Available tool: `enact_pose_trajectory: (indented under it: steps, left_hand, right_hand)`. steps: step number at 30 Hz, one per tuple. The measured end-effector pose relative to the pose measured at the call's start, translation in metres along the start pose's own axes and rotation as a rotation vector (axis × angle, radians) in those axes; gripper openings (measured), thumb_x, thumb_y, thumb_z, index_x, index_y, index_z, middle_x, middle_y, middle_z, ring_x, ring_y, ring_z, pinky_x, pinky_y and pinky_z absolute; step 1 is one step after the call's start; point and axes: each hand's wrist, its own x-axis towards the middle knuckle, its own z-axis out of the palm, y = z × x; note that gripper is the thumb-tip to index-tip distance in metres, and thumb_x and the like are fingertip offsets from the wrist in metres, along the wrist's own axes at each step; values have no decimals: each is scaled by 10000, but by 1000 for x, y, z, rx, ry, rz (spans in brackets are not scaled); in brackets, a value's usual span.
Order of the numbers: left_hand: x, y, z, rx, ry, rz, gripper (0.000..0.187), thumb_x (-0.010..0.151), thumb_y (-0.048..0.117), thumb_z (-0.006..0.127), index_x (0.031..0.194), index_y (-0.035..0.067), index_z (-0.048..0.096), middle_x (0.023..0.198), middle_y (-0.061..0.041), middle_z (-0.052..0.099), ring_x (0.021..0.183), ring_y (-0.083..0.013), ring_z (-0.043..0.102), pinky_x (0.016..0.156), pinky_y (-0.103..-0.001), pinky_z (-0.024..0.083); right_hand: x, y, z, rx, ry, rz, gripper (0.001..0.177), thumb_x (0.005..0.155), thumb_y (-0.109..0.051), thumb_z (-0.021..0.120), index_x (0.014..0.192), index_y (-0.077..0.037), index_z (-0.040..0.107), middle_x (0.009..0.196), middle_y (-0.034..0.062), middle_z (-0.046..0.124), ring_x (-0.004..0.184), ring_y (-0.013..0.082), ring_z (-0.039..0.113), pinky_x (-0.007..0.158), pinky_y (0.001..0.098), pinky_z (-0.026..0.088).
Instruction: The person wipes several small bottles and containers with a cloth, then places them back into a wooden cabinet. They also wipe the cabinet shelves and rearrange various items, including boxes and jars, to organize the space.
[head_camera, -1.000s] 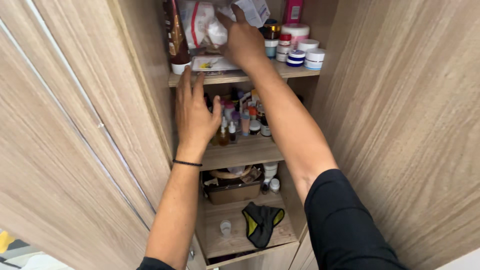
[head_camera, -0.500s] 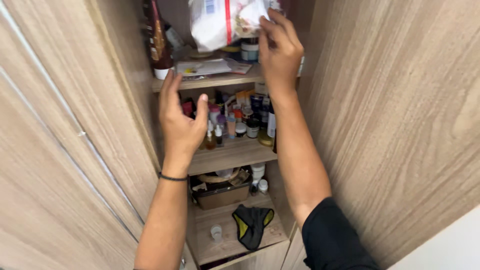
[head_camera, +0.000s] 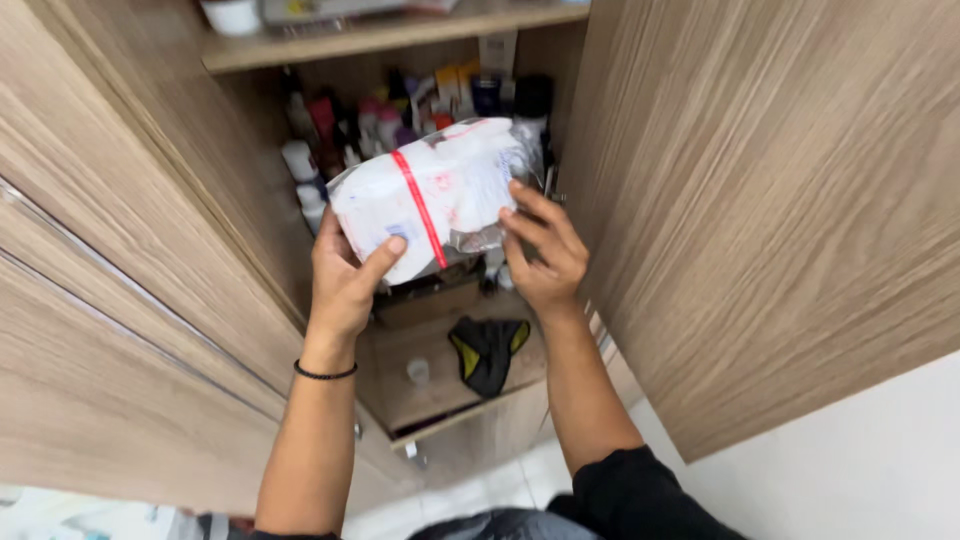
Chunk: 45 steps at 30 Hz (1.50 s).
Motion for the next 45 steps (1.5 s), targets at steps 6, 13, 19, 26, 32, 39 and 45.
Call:
enact_pose_trajectory:
  steps: [6,13,19,26,32,39,45]
  left_hand:
    - [-60,-78,-25,-307,147,-213,726,895,129,785,1502,3,406,1450,-112,564,1353,-215,555,1176,-392,430]
    - [-118,-175,-39,-286,236,-538,766,882,110,768,1497,-37,336,1423,-161,571,1309,-270,577,1073,-409,517]
    - [-161,-225,-63,56,310,-709,826,910,137,729,1567,3,248,1415,-180,585,1269,-261,606,1016,-359,519]
    - [-172,-210,-66,116,225,-667,635,955,107,682,1502,-8,382,1408,-188,611,1266,-228,602,1037,-318,508]
    - [-156,-201,-45,135,112,-630,542,960,62,667,1455,-10,457,1355,-180,644,1220,-206,625,1022,-306,514]
    - [-158,-187,-48,150,77,-522,526,951,44,681,1435,-9,483,1329,-167,663,1202,-197,637,1008,-307,530]
    - [-132,-153,-43,181,149,-441,506,958,27,667,1427,-11,481,1342,-165,659,1191,-199,648,1007,-311,534]
  right_hand:
    - [-75,46,-17,958,-148,762,887,894,-133,791,1598,-156,253,1588,113,352,1431,251,517,1116,462,560]
    - [-148,98,2,751,-200,1401,831,834,-263,829,1511,-54,395,1338,152,616,1133,301,672,887,508,588]
    - [-208,132,-25,459,-164,1564,793,788,-270,834,1450,-69,446,1272,161,671,1059,306,717,799,455,638]
    - [-290,170,-18,111,-18,1547,689,819,-231,892,1330,73,544,1155,185,719,916,283,766,694,433,644]
    - [-340,180,11,-282,-515,1360,551,912,-395,784,1222,44,661,1000,238,734,827,316,717,677,370,559]
    - [-307,168,-1,-418,-78,902,404,908,-215,761,1210,32,656,1180,215,658,1073,291,650,912,358,535]
    - [-174,79,18,-93,59,486,155,1007,-5,661,1162,-13,657,1245,156,684,1178,267,666,1025,353,537]
